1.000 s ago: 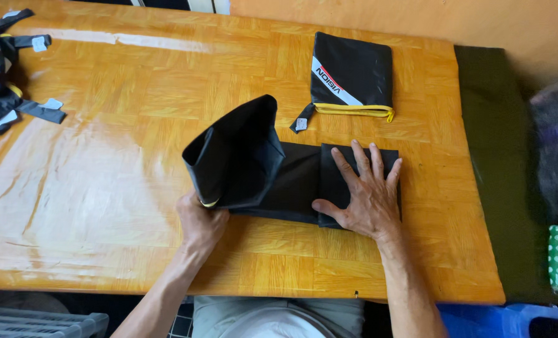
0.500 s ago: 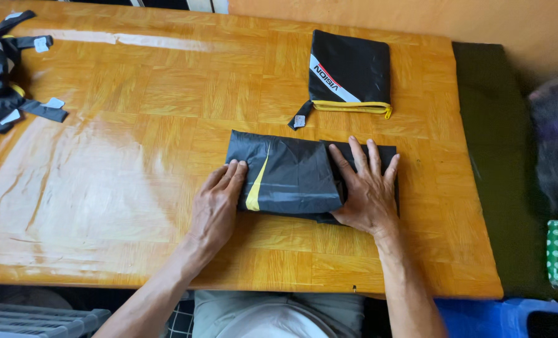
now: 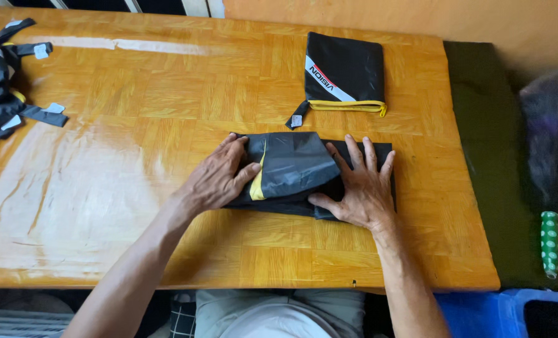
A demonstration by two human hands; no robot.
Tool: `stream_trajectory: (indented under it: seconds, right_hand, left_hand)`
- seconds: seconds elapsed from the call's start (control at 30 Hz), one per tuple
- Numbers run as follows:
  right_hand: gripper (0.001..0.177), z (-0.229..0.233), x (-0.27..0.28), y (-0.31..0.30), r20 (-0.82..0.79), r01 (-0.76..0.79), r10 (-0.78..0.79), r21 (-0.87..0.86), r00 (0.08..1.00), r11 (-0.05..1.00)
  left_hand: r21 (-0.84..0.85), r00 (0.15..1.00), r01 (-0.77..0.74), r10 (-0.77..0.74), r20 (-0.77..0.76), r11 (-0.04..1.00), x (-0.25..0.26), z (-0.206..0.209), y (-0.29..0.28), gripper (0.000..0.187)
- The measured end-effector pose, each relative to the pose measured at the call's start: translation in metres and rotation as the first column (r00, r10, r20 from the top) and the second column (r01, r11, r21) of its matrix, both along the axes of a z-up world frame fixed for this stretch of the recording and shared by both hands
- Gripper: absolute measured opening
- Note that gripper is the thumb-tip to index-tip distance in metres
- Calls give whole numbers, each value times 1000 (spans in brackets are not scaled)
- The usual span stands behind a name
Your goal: The person folds a black textile item on a wooden table and then tucks it into a smaller black bag.
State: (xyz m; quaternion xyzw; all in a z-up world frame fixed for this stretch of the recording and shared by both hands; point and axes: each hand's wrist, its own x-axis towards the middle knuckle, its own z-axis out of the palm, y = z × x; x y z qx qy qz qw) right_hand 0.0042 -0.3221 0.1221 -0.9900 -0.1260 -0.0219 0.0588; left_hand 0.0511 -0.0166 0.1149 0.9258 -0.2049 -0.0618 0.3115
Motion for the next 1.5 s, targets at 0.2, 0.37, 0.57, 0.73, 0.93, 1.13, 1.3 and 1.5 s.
stream_trajectory:
  seconds: [0.2, 0.37, 0.57, 0.73, 0.93, 1.13, 1.3, 1.5]
  right_hand:
    - [115, -7, 1, -3, 11, -18, 17, 76, 1000, 997]
    - [115, -2, -3, -1, 69, -24, 13, 172, 998, 985]
    - [132, -1, -5, -29, 1, -127, 136, 366, 991, 922]
    - [134, 15, -13, -19, -20, -233, 237, 106, 971, 967]
    - [114, -8, -13, -34, 98, -306, 290, 254, 952, 918]
    - [119, -12, -12, -50, 274, -338, 207, 632, 939, 698]
    - [93, -2, -16, -48, 218, -271, 166, 669, 962, 692]
    - [92, -3, -15, -37, 234, -300, 196, 596, 952, 744]
  left_hand:
    - [434, 974, 16, -112, 198, 901, -18, 11, -27, 73]
    - [391, 916, 161, -285, 283, 906, -4, -9, -48, 76]
    - [322, 921, 335, -379, 86, 885, -1, 5, -63, 90]
    - [290, 928, 373, -355, -115, 881, -2, 39, -70, 86]
    - [310, 919, 387, -392, -50, 868, -1, 19, -70, 85]
    - [236, 909, 386, -412, 71, 892, -6, 2, -64, 61]
    - [348, 911, 346, -400, 97, 871, -11, 11, -72, 66]
    - [257, 932, 303, -342, 123, 918, -7, 4, -90, 71]
